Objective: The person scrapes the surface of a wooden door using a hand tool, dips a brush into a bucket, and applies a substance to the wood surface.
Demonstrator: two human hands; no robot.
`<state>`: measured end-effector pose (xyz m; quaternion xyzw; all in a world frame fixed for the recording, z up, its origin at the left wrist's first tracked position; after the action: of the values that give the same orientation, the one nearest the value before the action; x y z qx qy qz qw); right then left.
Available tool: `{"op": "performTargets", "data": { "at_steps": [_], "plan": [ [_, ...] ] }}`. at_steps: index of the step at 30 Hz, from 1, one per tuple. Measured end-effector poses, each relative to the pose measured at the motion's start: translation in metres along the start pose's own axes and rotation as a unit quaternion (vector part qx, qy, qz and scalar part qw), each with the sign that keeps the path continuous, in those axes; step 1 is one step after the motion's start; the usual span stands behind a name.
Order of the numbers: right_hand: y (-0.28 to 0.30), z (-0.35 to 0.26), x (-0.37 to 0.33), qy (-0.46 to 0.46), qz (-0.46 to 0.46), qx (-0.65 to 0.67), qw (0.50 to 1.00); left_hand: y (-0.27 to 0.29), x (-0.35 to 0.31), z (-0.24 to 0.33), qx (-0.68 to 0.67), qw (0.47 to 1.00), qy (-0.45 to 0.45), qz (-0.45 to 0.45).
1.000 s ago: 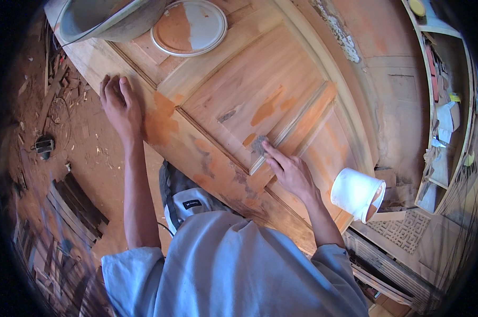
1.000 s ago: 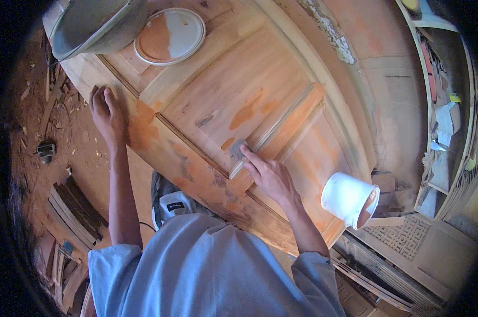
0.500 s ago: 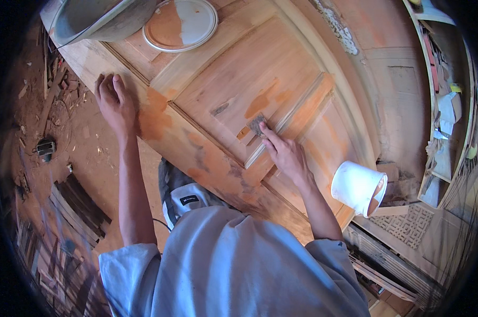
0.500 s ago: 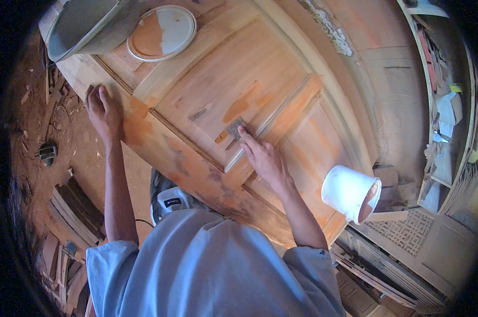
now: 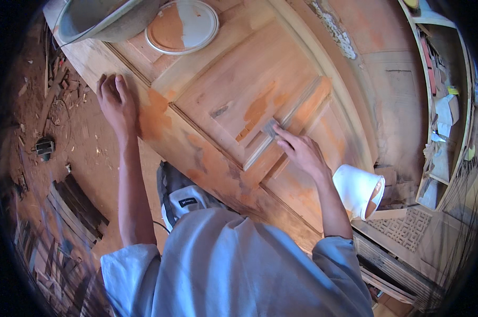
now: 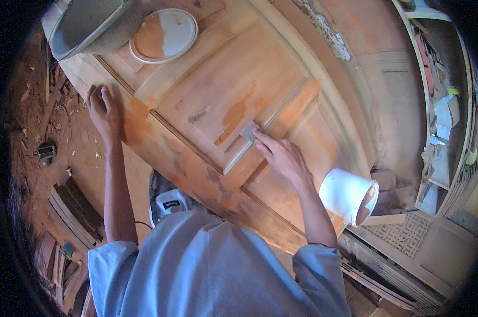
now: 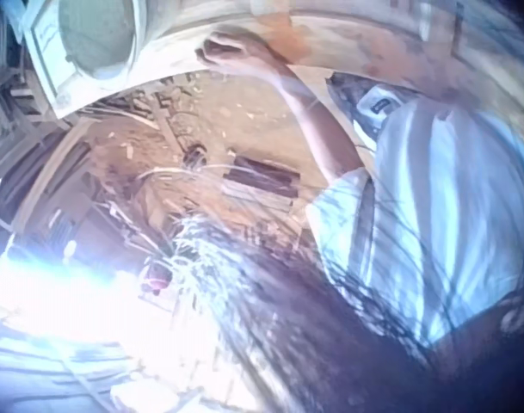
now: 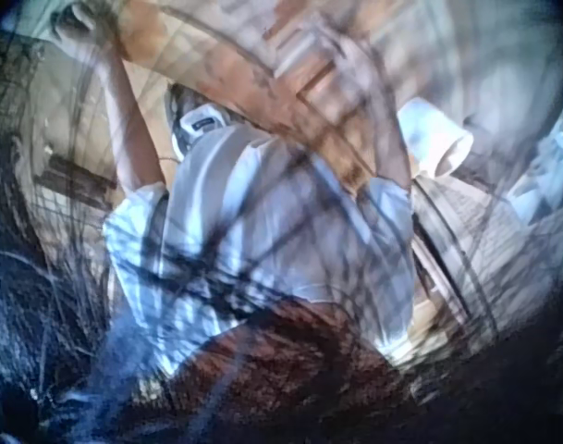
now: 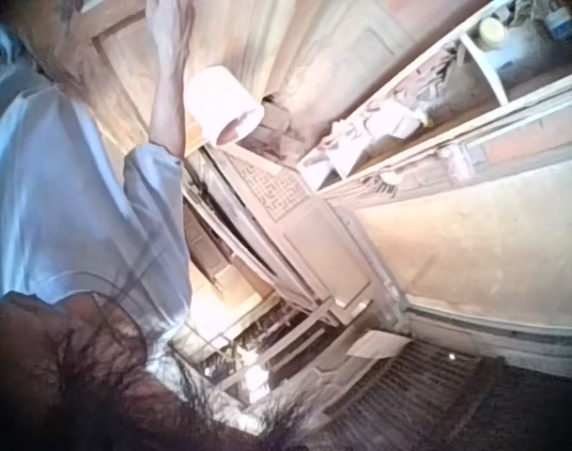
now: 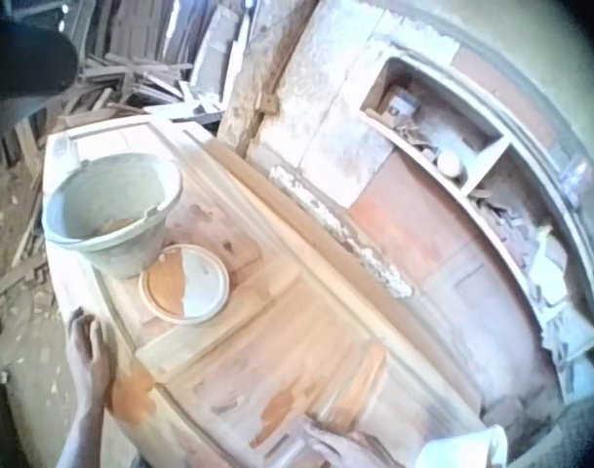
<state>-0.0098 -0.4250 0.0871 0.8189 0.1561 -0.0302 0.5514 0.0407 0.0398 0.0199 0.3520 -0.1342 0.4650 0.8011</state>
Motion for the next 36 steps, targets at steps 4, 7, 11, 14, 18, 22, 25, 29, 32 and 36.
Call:
{"op": "performTargets", "data": {
  "at_steps": [4,7,11,14,18,22,25,29,32,36],
  "plan": [
    [0.019,-0.030,0.011,0.024,-0.082,-0.040,0.996,-0.001,-0.003,0.003,0.010,1.000,0.001,-0.012],
    [0.008,-0.074,0.021,0.090,-0.098,-0.054,0.990,-0.001,-0.002,0.003,0.010,1.000,0.002,0.001],
    [-0.016,-0.085,0.023,0.134,-0.119,-0.132,0.975,-0.002,-0.002,0.004,0.004,1.000,0.003,0.004],
    [-0.016,-0.074,0.028,0.153,-0.153,-0.174,0.961,-0.006,-0.003,0.003,-0.012,1.000,0.028,-0.006],
    [-0.007,-0.079,0.045,0.197,-0.215,-0.267,0.918,-0.002,-0.001,-0.009,0.013,1.000,0.003,0.002],
    [0.011,-0.053,0.063,0.218,-0.199,-0.263,0.918,-0.003,-0.002,-0.007,0.011,1.000,0.005,-0.001],
    [0.036,-0.042,0.086,0.132,-0.251,-0.314,0.906,-0.006,0.000,-0.003,-0.001,1.000,0.022,-0.008],
    [0.065,-0.027,0.105,0.073,-0.218,-0.259,0.938,0.001,0.000,-0.006,0.007,1.000,0.009,0.018],
    [0.075,-0.023,0.088,0.011,-0.111,-0.043,0.993,0.001,0.000,-0.004,0.003,1.000,0.006,0.003],
    [0.033,-0.040,0.052,0.042,0.019,0.092,0.995,0.000,-0.001,0.001,0.000,1.000,0.013,0.002]
  ]
}}
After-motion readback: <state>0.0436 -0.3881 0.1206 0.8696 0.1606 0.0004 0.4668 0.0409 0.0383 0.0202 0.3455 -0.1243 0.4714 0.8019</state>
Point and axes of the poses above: each hand's wrist, its own x-axis towards the middle knuckle, its own y-axis out of the back of the hand, z = x × y, the point moved 6 cm from there along x, towards the middle knuckle, and after that the axes turned 12 degrees about z, right-handed, at the moved point
